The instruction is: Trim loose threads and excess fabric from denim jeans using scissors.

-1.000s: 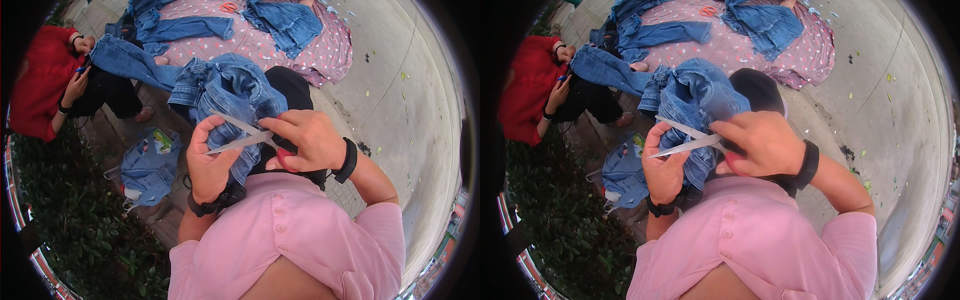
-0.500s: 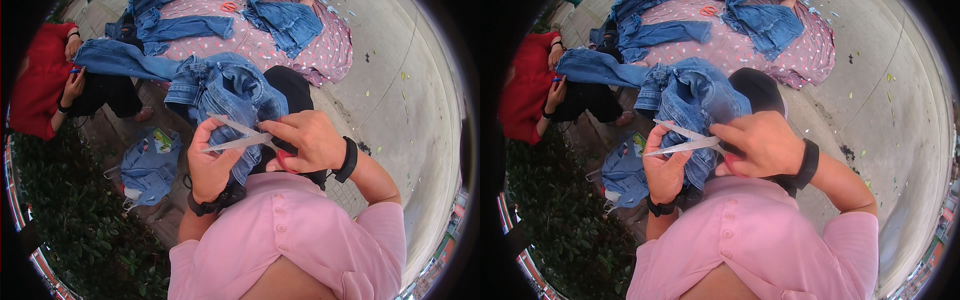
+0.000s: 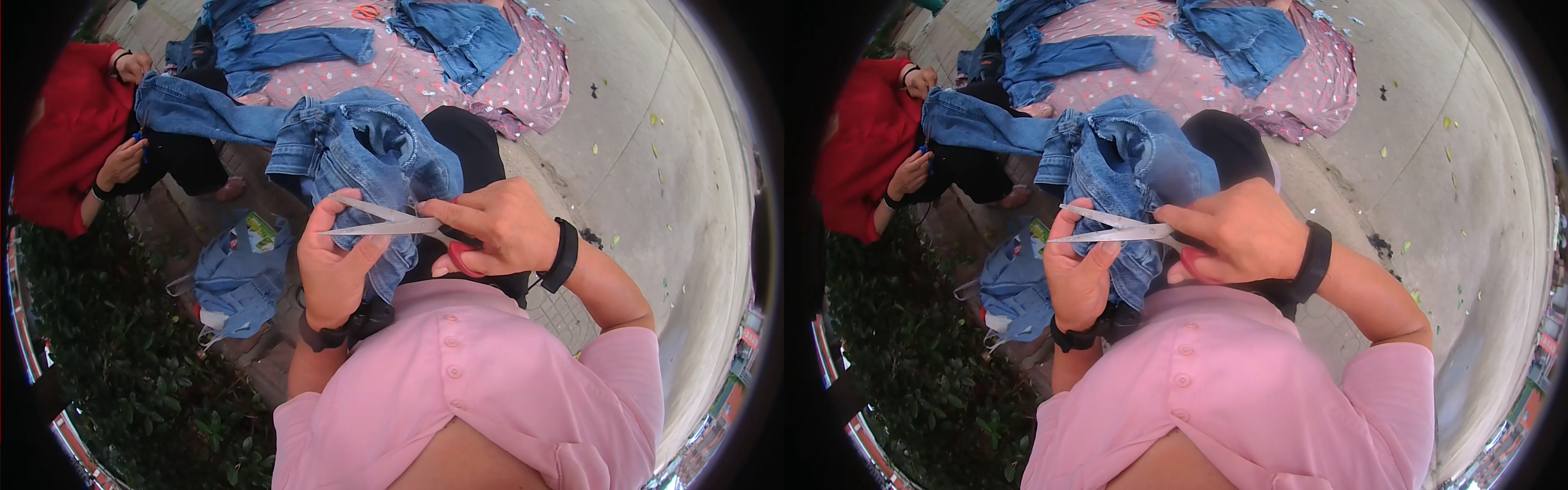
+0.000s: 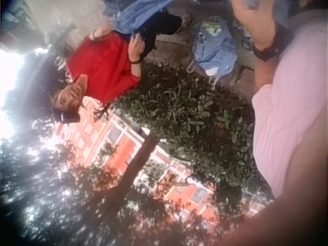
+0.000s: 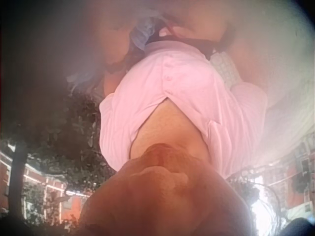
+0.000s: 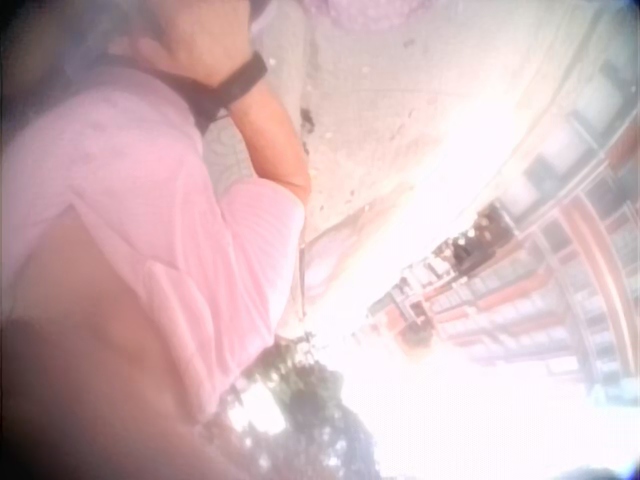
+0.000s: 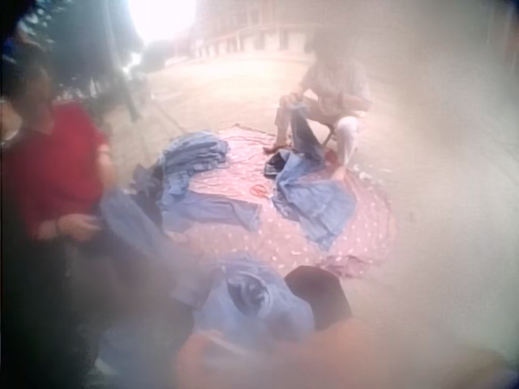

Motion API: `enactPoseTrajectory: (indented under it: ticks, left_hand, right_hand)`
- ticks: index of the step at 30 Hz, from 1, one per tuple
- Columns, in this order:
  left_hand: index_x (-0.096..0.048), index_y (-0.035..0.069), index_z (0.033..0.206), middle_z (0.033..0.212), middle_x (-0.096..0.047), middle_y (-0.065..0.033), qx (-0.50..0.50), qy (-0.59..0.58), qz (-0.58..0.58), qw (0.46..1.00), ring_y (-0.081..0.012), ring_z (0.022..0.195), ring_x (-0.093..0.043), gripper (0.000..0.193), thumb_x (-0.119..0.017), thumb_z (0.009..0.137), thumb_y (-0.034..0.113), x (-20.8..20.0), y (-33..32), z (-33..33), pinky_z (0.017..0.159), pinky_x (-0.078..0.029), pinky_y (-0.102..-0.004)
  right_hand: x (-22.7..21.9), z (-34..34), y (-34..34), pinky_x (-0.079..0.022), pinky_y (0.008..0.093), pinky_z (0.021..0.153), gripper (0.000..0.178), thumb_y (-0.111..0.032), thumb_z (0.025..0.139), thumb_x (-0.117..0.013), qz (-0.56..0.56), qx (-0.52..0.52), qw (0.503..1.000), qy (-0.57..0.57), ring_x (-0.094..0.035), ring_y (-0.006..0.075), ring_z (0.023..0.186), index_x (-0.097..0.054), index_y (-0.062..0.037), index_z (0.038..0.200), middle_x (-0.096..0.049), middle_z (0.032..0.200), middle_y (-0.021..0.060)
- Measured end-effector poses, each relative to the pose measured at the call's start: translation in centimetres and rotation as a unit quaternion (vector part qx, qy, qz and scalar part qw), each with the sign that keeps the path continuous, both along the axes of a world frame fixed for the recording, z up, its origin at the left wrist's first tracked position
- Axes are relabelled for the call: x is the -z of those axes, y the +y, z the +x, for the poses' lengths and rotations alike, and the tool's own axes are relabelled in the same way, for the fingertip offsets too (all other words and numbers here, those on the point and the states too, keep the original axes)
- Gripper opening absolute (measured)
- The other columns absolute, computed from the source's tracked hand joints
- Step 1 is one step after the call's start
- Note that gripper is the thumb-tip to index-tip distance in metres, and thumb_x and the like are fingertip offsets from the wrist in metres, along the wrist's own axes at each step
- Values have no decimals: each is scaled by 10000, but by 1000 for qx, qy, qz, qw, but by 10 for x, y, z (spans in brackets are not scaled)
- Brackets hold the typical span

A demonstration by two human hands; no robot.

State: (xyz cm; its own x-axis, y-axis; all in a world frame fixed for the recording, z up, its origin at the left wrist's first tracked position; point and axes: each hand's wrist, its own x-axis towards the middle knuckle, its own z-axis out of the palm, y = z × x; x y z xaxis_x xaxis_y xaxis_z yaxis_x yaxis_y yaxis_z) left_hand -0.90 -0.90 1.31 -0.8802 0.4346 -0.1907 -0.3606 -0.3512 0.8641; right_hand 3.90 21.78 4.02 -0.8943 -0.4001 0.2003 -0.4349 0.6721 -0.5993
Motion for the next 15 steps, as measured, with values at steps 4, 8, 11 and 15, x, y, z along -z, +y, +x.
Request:
enactPoseTrajectory:
  ticks: [4, 8, 11, 15]
  left_hand:
    - [-449, -21, 1236, 1009, -605, -101, 1, 2, -4, 1000, -157, 921, -600, 508, -674, 784, -83, 0, 0, 0, 828, -489, -281]
    - [-467, -21, 1205, 1022, -581, -60, 4, 31, -10, 999, -115, 928, -581, 460, -659, 793, -92, 3, -2, -1, 832, -485, -242]
    - [-474, -19, 1199, 1026, -570, -51, 6, 27, -17, 999, -108, 940, -568, 457, -663, 789, -91, 2, 0, -1, 843, -473, -236]
    - [-471, -21, 1199, 1045, -574, -58, -5, 38, -25, 999, -111, 948, -570, 456, -658, 789, -92, 0, 2, -1, 848, -472, -238]
  right_hand:
    - [6, 2, 1, -427, 380, 485, 455, -327, 743, -718, 7, -1, 1000, 7, -595, 280, 576, -597, -59, 1089, -606, 696, 64]
    - [12, 2, 0, -389, 342, 433, 504, -337, 706, -773, -9, 7, 999, 47, -542, 254, 492, -625, -78, 1111, -578, 637, 49]
    - [13, 3, -1, -389, 336, 434, 511, -328, 696, -787, -30, 10, 999, 36, -540, 257, 492, -628, -79, 1114, -567, 615, 47]
    - [18, 5, -4, -386, 295, 453, 547, -288, 696, -814, -124, 5, 992, -6, -529, 205, 479, -622, -73, 1162, -537, 588, 51]
